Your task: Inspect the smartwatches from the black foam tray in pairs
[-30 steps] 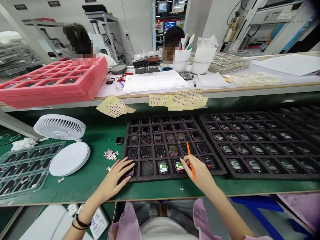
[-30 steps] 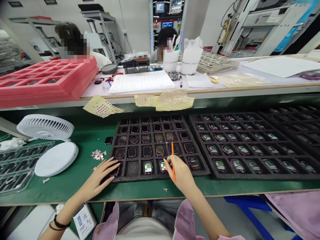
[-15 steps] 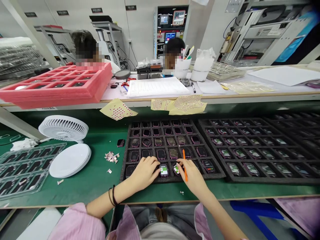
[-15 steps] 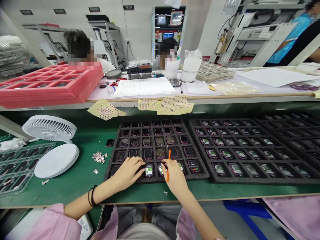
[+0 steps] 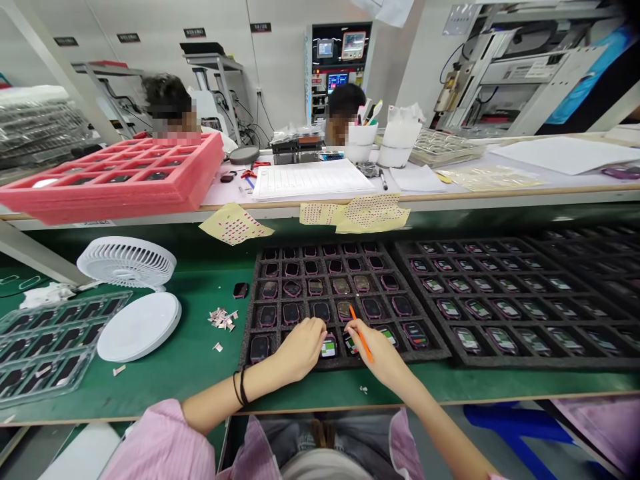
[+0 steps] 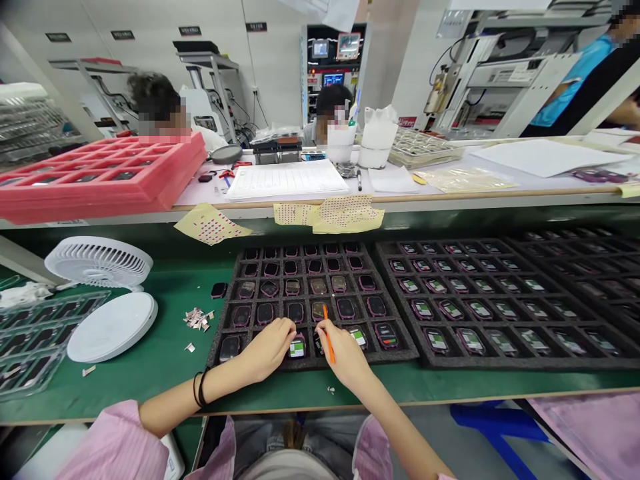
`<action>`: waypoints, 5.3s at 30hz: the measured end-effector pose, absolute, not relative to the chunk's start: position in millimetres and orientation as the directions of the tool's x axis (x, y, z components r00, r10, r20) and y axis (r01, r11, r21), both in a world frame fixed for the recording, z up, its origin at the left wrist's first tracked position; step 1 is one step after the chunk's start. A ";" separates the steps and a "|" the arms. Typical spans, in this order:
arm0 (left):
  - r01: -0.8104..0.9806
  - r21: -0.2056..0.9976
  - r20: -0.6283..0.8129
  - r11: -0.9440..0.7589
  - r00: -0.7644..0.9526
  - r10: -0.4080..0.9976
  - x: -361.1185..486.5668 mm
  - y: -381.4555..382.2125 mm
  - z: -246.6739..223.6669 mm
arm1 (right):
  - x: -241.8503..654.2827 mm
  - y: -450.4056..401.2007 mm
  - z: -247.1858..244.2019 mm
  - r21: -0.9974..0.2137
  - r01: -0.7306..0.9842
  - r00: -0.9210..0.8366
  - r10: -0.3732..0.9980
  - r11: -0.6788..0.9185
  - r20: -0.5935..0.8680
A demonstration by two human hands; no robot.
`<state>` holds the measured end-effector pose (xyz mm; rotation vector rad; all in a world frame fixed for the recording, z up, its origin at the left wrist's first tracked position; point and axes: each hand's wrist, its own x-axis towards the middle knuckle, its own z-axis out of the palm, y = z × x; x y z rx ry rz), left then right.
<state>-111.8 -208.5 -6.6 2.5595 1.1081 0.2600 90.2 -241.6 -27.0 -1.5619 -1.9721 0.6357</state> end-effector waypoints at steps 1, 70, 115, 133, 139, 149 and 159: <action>0.655 0.451 0.016 -0.606 0.673 0.740 -113.1 -208.9 -6.1 | 91.0 -241.9 -24.5 -0.688 0.692 -0.200 0.974 0.219 0.108; 0.072 0.997 -0.028 0.007 0.297 0.954 -122.2 -142.0 -10.8 | 66.6 -156.5 9.5 -0.986 -0.158 -0.162 0.984 0.048 0.074; -0.062 0.983 0.181 -0.170 0.267 0.947 -121.9 -143.1 -14.6 | 71.1 -153.5 3.0 -0.987 -0.122 -0.150 0.981 0.107 0.125; -0.046 0.989 0.147 -0.140 0.264 0.953 -121.8 -144.5 -11.9 | 70.3 -152.4 1.4 -0.986 -0.139 -0.198 0.974 0.088 0.115; -0.032 0.996 0.089 -0.083 0.273 0.958 -121.2 -147.6 -2.9 | 69.2 -157.0 11.1 -0.996 -0.084 -0.120 0.992 0.020 0.030; -0.047 0.992 0.123 -0.114 0.285 0.950 -121.1 -146.2 -5.5 | 69.0 -156.6 10.6 -0.997 -0.078 -0.116 0.993 0.027 0.036; -0.055 0.985 0.171 -0.162 0.323 0.931 -121.6 -144.4 -16.8 | 72.8 -149.6 -4.5 -0.991 -0.112 -0.222 0.971 0.070 0.093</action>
